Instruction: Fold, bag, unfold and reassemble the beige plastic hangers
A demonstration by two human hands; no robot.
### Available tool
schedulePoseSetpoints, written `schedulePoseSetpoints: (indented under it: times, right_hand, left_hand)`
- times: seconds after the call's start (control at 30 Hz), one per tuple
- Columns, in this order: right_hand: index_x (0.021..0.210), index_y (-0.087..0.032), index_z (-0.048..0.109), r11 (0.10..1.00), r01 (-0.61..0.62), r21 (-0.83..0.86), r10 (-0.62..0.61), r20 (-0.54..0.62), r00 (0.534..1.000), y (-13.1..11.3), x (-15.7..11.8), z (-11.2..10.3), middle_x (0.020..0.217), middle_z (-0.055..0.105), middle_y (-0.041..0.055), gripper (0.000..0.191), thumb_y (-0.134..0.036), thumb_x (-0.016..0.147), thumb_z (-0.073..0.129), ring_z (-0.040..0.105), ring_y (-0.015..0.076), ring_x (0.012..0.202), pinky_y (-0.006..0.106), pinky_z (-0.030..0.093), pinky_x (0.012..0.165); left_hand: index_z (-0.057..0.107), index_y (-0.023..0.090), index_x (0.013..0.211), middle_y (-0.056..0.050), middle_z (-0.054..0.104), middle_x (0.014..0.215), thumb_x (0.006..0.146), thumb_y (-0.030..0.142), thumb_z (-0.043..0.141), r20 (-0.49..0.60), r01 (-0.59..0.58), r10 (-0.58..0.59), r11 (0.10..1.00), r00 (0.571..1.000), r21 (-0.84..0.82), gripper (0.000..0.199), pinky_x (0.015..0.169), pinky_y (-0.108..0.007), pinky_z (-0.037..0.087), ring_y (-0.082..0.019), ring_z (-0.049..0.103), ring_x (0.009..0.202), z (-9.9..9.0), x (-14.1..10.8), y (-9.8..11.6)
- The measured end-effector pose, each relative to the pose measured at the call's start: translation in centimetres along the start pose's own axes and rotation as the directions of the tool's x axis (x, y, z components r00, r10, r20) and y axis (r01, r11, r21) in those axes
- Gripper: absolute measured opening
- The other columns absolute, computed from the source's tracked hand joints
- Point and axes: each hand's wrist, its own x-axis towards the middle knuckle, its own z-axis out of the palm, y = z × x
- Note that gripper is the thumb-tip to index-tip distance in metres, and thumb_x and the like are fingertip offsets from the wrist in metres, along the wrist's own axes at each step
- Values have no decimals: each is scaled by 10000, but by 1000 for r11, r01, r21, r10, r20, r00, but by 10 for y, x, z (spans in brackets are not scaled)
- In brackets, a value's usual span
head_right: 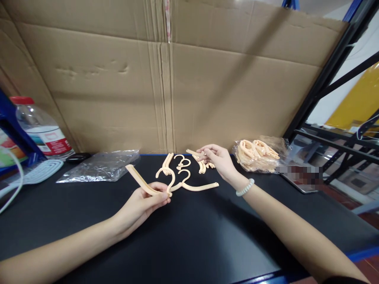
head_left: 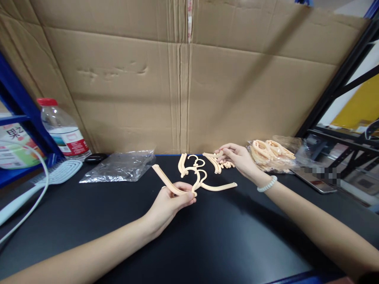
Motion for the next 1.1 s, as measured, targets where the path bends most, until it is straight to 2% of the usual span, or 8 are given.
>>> schedulePoseSetpoints:
  times: [0.17,0.33,0.43,0.53,0.6,0.67,0.87,1.1]
  right_hand:
    - [884,-191,698,951,-62,301,96,-97,991,-9,-44,27,1007,677,64,193,-353,779,697,637,136,809,288,510,754]
    - [859,-188,686,915,-161,371,203,-78,976,-2,-67,48,886,668,38,192,-294,714,751,622,136,765,295,510,743]
    - [812,-175,666,967,-155,202,169,-55,984,-1,-68,49,730,644,26,178,-347,771,690,600,139,666,294,501,650]
    - [823,-193,668,977,21,-211,-26,-22,999,-4,-67,41,713,643,20,144,-331,821,627,565,136,610,282,459,584]
    - [866,-204,677,857,202,-473,-174,104,979,-6,-66,35,782,659,32,126,-293,843,590,576,151,688,294,457,645]
    - [903,-209,675,722,292,-627,-208,206,956,-6,-64,30,792,658,32,135,-277,850,570,576,159,727,298,450,686]
    - [595,-193,579,453,170,-875,-93,144,985,7,-53,39,629,603,33,416,-576,746,638,540,167,634,283,363,565]
    - [542,-178,597,640,13,-768,87,90,992,17,-44,42,536,572,-4,322,-420,746,658,478,103,478,244,319,464]
  left_hand:
    - [670,131,745,6,624,707,614,205,837,6,-12,12,1000,1000,24,225,712,-212,478,-100,592,691,2,1,1]
    - [659,136,716,4,624,695,617,192,822,20,-29,27,997,999,73,199,718,-234,462,-117,590,700,2,3,1]
    - [653,136,710,4,618,689,628,189,814,32,-25,22,995,999,91,188,718,-238,458,-122,587,705,2,4,1]
    - [648,137,715,7,609,697,640,196,812,29,-20,18,997,999,80,190,722,-238,458,-119,583,704,2,4,1]
    - [646,138,724,8,607,707,648,195,810,37,-21,18,997,999,70,190,727,-236,458,-115,582,706,2,4,1]
    - [645,137,724,9,603,711,650,192,810,40,-25,23,997,999,71,190,725,-231,456,-113,580,710,2,4,0]
    - [645,136,713,11,585,698,662,197,805,50,-24,21,997,999,74,179,730,-229,453,-114,571,717,1,4,0]
    - [647,141,705,12,590,709,647,188,807,46,-29,25,997,999,70,176,726,-234,455,-119,574,720,2,4,1]
